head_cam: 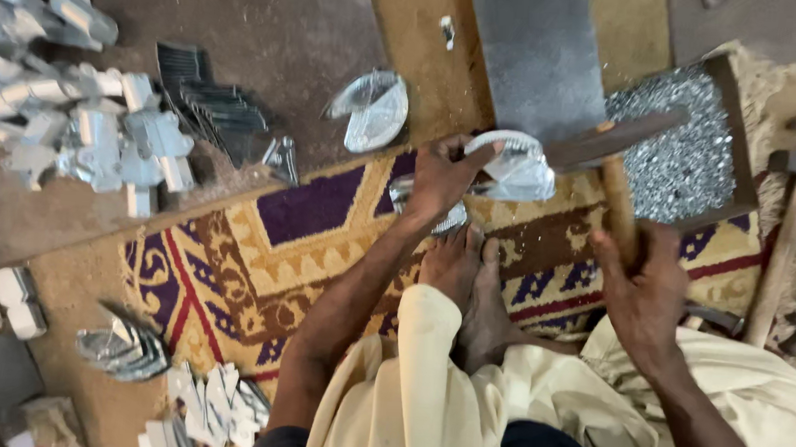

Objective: The person sits on the floor and hammers embossed aluminum pieces one at a time on a metal block, repositioning each piece between strikes and setting finished pieces with a pile of completed ones. The person uses a wooden-handled hammer and occasionally reaches into a tray of metal scraps.

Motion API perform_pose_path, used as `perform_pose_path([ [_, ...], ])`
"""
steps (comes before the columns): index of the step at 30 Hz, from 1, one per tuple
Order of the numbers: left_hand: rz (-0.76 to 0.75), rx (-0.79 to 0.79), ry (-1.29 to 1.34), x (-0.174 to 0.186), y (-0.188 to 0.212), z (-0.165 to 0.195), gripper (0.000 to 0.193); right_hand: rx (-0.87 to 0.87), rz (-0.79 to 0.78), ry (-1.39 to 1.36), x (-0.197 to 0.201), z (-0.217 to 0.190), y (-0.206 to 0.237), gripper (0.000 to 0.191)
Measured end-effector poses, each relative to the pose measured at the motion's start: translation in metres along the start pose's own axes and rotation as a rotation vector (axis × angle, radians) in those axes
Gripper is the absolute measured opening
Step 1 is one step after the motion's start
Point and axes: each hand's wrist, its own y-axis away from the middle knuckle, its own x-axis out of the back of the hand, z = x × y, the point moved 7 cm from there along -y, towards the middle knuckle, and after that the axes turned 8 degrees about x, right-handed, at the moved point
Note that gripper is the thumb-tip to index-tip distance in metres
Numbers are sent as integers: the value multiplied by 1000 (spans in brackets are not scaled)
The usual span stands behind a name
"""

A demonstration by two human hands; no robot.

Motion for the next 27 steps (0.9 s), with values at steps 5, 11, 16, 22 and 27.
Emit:
perform_pose_path([
  [5, -45, 7, 43, 1, -1, 4, 32, -493, -278, -253, -8, 37, 23, 34],
  [11, -29, 33, 34, 1, -4, -3, 32, 308, -60, -971, 12, 21, 13, 32],
  [16, -21, -21, 3, 0, -4, 0, 31, -251, -442, -21, -36, 72, 20, 38],
  [22, -35, -45, 3, 7, 4, 6, 28, -474, -351, -545, -74, 68, 19, 49],
  [27, 60, -227, -11, 62, 17, 30, 25, -601, -349, -595, -90, 73, -4, 51],
])
